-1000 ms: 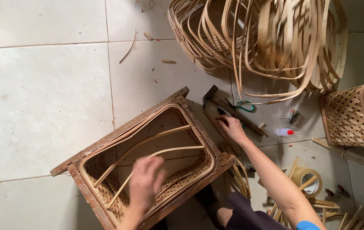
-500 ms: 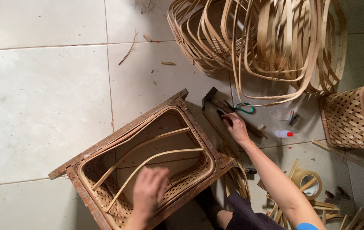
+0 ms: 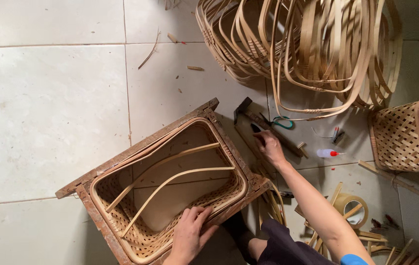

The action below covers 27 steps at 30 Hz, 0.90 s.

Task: The person sits on the floor assembling a woven bamboo basket. They bend and weave thin bamboo strips across the basket frame, trim excess strip ends with scissors, tap strips into place with a hammer, and press strips to secure the weave.

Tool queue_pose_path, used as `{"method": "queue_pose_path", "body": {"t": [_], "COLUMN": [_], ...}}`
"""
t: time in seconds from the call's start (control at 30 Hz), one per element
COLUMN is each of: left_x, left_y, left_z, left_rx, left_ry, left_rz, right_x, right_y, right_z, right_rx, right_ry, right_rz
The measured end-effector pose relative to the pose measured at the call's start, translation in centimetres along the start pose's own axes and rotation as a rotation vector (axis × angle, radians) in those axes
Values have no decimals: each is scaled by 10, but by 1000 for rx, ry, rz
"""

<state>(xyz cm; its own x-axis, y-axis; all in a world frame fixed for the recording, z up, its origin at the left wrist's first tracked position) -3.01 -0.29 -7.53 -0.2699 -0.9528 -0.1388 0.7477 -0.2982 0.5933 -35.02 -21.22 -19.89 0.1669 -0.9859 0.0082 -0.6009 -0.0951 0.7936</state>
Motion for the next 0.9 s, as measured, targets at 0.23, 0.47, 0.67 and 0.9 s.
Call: {"method": "queue_pose_path", "body": {"t": [0.23,0.47,0.67,0.9], "left_x": [0,-3,-4,7], "left_y": [-15,-22,-25,-14], "left_z": [10,6,5,-2], "left_rx": [136,170,154,-62], "left_ry": [-38,-49,-37,124], "left_rz": [66,105,76,74], "right_x": [13,28,-44,-76], "right_y": [-39,-44,-19,-36], "right_z": [-10,-24,23,40], "right_rx": [-316,-189,-628,-331], "right_ry": [151,75,-329,-308], "right_rz": [-174,-129,-482,-420]}}
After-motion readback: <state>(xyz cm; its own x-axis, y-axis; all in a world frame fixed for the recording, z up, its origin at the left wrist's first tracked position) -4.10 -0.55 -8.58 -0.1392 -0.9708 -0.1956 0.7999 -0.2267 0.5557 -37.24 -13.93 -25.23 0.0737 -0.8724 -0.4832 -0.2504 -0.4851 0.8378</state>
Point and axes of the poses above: each hand's wrist, its own x-axis towards the middle knuckle, its own y-axis out of the back of the hand, z = x × y, the point moved 5 cm from there along x, towards the middle knuckle, and after that the axes turned 2 degrees about -x, right-handed, at the moved point
